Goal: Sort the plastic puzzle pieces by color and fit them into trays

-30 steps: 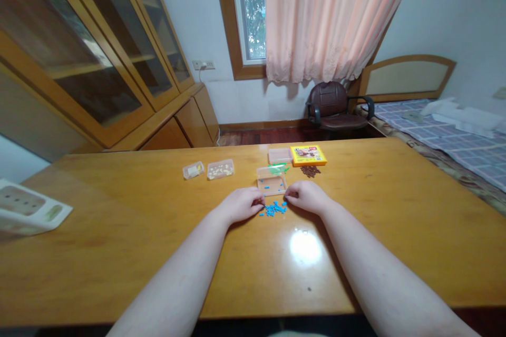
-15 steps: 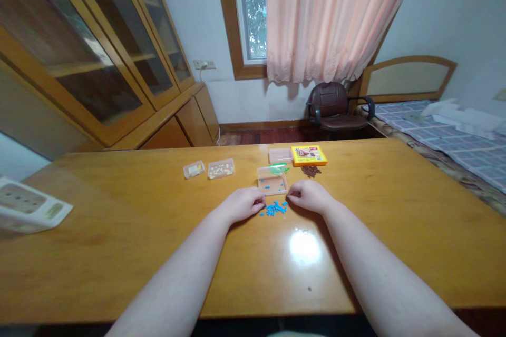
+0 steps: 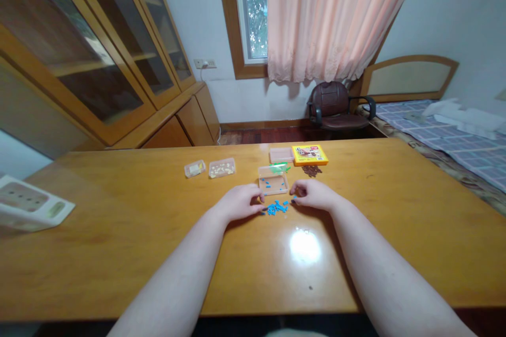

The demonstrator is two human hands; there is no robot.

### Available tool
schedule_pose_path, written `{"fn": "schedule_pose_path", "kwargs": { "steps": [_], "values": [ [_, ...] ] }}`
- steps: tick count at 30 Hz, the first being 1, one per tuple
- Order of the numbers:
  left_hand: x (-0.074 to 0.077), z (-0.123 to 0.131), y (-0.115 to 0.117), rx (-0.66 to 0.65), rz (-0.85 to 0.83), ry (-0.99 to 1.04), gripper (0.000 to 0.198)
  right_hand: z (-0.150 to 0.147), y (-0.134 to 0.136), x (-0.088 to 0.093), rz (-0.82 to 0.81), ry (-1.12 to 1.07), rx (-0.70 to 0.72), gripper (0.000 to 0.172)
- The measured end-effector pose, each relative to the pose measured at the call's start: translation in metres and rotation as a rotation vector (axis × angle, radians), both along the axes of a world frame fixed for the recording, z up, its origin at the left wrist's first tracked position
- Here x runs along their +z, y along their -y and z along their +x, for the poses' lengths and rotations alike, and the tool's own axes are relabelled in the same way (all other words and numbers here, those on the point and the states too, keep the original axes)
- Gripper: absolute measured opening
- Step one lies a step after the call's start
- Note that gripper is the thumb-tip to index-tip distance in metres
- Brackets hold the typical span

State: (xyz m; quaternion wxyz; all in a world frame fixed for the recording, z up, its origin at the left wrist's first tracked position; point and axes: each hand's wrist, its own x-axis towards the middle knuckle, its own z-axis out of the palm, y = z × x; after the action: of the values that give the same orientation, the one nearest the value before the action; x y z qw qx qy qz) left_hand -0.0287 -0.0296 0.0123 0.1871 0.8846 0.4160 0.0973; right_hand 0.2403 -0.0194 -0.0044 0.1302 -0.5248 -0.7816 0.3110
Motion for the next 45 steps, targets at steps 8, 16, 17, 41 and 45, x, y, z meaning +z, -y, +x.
{"fn": "schedule_pose_path", "kwargs": {
  "steps": [8,16,17,41,45],
  "values": [
    [-0.005,0.002,0.000,-0.009,-0.126,-0.055,0.015,0.007,-0.006,-0.005,0.015,0.019,-0.042,0.015],
    [-0.007,0.006,-0.001,0.007,-0.068,-0.086,0.015,-0.007,-0.003,-0.012,0.115,0.026,-0.002,0.016],
    [-0.007,0.006,-0.001,0.007,-0.065,-0.086,0.015,-0.008,-0.002,-0.013,0.122,0.026,-0.006,0.018],
    [-0.013,0.005,-0.008,0.225,0.144,0.113,0.026,-0.018,0.006,-0.001,0.152,0.090,0.012,0.021],
    [-0.012,0.006,-0.005,0.134,0.101,0.070,0.018,-0.017,0.006,0.001,0.208,0.159,0.063,0.021]
  ]
}}
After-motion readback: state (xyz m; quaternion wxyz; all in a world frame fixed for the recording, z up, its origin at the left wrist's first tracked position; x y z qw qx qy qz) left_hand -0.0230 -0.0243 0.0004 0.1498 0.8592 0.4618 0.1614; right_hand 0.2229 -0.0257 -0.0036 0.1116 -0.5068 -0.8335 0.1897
